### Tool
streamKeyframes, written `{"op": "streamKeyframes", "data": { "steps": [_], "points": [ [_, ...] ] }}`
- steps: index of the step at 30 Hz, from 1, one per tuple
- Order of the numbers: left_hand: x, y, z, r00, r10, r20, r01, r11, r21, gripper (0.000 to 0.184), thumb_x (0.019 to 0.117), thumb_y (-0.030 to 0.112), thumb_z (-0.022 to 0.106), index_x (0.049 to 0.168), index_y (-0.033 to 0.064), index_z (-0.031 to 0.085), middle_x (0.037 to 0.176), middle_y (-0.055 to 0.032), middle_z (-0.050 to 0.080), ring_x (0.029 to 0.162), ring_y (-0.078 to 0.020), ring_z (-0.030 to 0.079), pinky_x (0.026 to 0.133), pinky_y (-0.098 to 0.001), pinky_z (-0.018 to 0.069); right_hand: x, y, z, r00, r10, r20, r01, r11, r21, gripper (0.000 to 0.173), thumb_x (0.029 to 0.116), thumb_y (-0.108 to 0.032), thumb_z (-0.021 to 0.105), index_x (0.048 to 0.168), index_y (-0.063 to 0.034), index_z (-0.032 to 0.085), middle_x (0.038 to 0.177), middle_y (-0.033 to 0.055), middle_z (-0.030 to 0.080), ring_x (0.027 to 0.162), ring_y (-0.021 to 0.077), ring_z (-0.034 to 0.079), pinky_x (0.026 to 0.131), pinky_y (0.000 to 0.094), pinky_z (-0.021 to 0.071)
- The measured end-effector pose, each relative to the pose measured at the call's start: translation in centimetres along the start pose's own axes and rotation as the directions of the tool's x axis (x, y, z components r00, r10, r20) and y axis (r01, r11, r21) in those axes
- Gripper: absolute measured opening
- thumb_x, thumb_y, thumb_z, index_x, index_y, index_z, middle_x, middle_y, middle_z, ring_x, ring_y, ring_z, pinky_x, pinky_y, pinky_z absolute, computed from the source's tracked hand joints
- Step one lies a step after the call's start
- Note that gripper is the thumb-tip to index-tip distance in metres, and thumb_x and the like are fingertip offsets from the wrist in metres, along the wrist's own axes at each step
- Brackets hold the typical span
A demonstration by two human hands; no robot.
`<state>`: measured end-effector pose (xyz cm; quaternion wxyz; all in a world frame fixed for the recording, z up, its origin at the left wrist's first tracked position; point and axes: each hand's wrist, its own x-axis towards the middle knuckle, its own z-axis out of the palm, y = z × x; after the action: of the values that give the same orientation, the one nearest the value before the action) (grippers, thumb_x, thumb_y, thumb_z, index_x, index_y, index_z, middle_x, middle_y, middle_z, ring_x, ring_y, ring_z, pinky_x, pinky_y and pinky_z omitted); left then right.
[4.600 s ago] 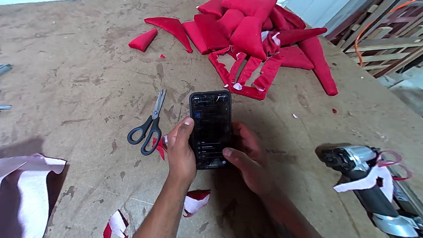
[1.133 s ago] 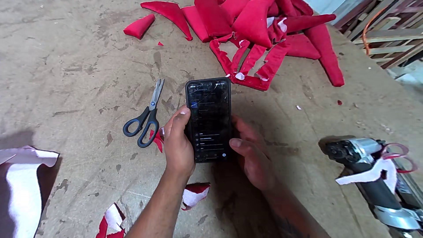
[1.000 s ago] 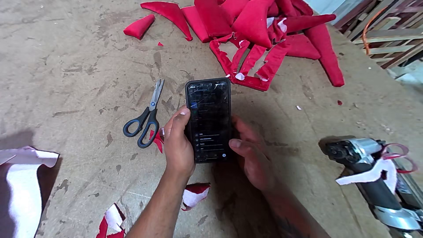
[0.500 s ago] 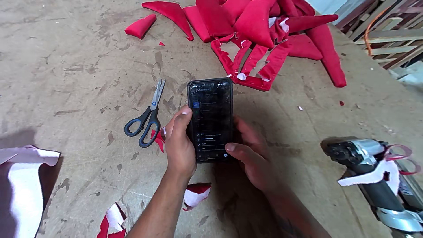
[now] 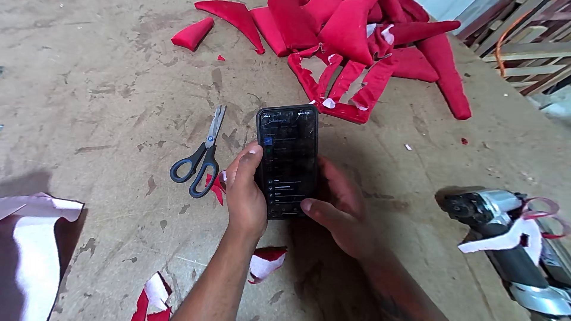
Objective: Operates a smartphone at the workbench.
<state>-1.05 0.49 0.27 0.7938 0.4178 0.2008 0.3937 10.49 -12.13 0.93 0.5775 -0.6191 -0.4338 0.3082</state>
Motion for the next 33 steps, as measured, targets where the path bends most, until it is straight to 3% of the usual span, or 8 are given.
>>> {"op": "streamKeyframes", "data": {
  "steps": [33],
  "points": [
    [0.08,0.03,0.05,1.0,-0.004,-0.014,0.004,1.0,0.018,0.049,0.1083,0.044,0.034,0.116,0.01,0.069,0.104,-0.0133,0.071,0.091,-0.0223,0.071,0.078,-0.0449,0.0609,-0.09,-0.13,0.12,0.999,0.038,-0.004,-0.038,0.999,-0.006,0.063,0.0846,-0.024,0.069,0.144,-0.0161,0.051,0.121,0.0029,0.069,0.106,0.0181,0.07,0.083,0.0361,0.0638]
  ]
}}
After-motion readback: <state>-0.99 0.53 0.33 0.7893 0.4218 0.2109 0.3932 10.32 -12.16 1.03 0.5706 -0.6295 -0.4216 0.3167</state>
